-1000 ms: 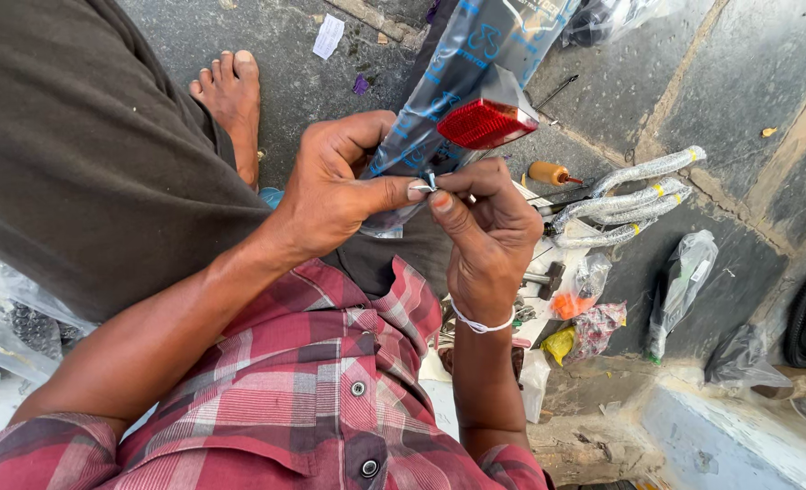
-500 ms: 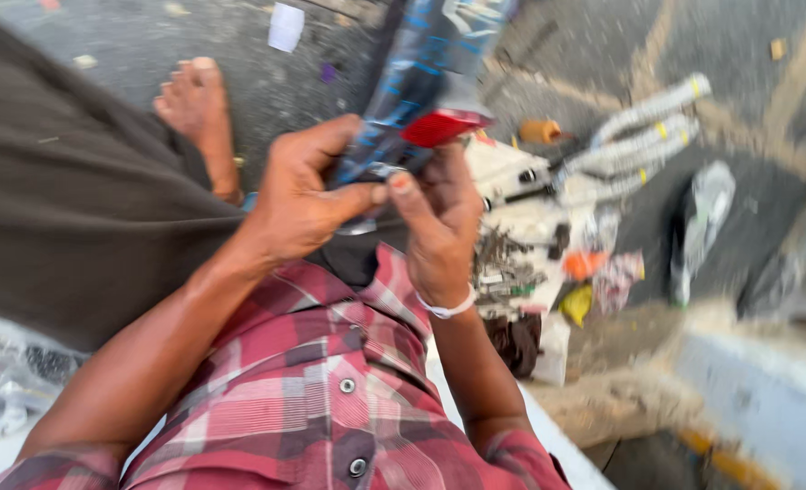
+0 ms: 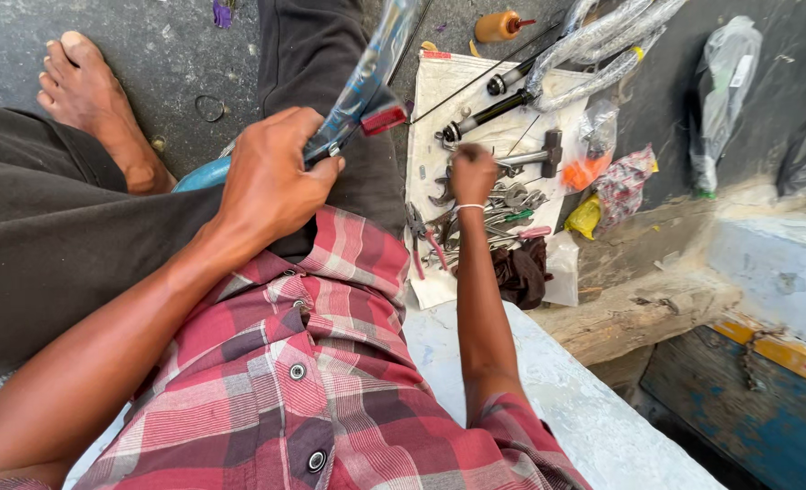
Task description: The person assembles a red bicycle reflector onto a plastic-wrapped metal bracket. They use a screwdriver to tighten a screw, pliers to cut a zip tie, and their hands to secure the reflector and fasten the bracket.
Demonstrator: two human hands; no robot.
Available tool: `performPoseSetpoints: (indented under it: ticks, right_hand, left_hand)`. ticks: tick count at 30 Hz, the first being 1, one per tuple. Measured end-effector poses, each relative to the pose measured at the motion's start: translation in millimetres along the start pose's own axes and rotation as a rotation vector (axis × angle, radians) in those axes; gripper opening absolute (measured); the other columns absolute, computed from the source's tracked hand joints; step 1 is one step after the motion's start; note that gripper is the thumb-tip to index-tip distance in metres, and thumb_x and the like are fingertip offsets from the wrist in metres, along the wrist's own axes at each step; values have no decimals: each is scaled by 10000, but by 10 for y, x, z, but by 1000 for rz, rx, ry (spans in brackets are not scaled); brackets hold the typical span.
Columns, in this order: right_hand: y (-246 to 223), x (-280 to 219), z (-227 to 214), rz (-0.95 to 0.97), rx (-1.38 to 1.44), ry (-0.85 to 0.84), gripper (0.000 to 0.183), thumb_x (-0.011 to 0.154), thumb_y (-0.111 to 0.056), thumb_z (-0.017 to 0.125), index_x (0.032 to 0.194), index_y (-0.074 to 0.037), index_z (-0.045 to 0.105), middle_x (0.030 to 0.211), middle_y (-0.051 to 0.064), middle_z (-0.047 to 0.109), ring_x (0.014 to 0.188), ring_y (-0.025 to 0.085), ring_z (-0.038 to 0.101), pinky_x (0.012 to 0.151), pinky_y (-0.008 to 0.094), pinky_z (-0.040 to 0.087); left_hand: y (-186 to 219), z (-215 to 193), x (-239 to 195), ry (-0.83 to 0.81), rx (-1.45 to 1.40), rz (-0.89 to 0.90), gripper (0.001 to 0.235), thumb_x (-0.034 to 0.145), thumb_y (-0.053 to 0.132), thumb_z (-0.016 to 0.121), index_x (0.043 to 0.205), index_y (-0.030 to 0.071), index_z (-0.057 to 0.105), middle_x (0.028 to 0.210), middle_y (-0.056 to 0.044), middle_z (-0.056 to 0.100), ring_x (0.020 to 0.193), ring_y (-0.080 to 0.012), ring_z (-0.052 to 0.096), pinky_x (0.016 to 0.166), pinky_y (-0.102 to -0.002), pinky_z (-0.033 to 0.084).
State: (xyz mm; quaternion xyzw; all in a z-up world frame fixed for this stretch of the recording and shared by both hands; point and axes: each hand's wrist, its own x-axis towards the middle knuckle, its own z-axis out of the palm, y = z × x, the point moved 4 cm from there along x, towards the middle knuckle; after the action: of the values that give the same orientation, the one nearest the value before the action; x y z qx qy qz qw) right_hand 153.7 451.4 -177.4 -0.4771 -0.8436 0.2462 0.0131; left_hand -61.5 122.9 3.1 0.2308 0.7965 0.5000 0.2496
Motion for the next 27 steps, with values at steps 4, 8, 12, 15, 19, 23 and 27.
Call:
performPoseSetpoints:
  ticks: [4, 8, 12, 15, 19, 23, 27]
  right_hand:
    - [451, -236, 608, -81, -169, -122, 196, 757, -138, 763, 906, -15, 728, 876, 203, 748, 816, 365, 720, 766, 444, 561]
    - [452, -420, 806, -266, -164, 46, 134, 792, -93, 729, 866, -7, 659, 839, 222, 694, 833, 441, 663, 775, 501, 516]
    - [381, -391, 776, -198, -115, 4, 154, 783, -113, 742, 831, -13, 635, 797, 193, 689, 750, 379, 667, 714, 474, 528]
    - [115, -293, 589, -31, 247, -77, 121, 862, -86, 726, 892, -13, 633, 798, 131, 687, 686, 231, 655, 647, 361, 548]
    - [-821, -410, 57, 67, 977, -150, 84, 959, -34, 703, 1029, 6, 677, 878, 42, 677, 748, 116, 638, 691, 289, 581]
    - [-1826, -804, -445, 32, 1325, -356, 182, 960, 26, 702, 1133, 56, 657, 940, 113, 708, 801, 196, 685, 756, 333, 584]
    - [-2272, -1182, -654, 307, 1505, -676, 243, 937, 17, 693, 1169, 24, 621, 983, 122, 709, 849, 211, 698, 779, 337, 585]
  left_hand:
    - [-27, 139, 34, 19, 142, 29, 247, 815, 136, 779, 939, -5, 619, 909, -207, 641, 861, -455, 619, 735, -535, 464]
    - [12, 218, 25, -27, 241, 35, 248, 854, 135, 746, 964, -8, 575, 942, -216, 632, 879, -461, 619, 756, -556, 468]
    - [100, 267, 78, -42, 348, 47, 259, 876, 125, 716, 1007, 1, 529, 947, -218, 631, 883, -439, 637, 742, -561, 478]
    - [117, 246, 74, -56, 360, 40, 287, 897, 139, 723, 1043, 8, 514, 940, -204, 632, 880, -417, 646, 729, -545, 489]
    - [131, 165, 75, -48, 347, 68, 407, 835, 162, 771, 1101, -13, 517, 955, -210, 629, 897, -420, 634, 723, -531, 492]
    - [338, -33, 28, 109, 363, 230, 579, 790, 193, 802, 1250, -45, 543, 1052, -212, 634, 949, -401, 624, 752, -490, 503]
    - [575, -239, -128, 76, 24, 466, 417, 943, 46, 717, 1347, 29, 611, 1171, -138, 655, 1088, -317, 655, 990, -419, 554]
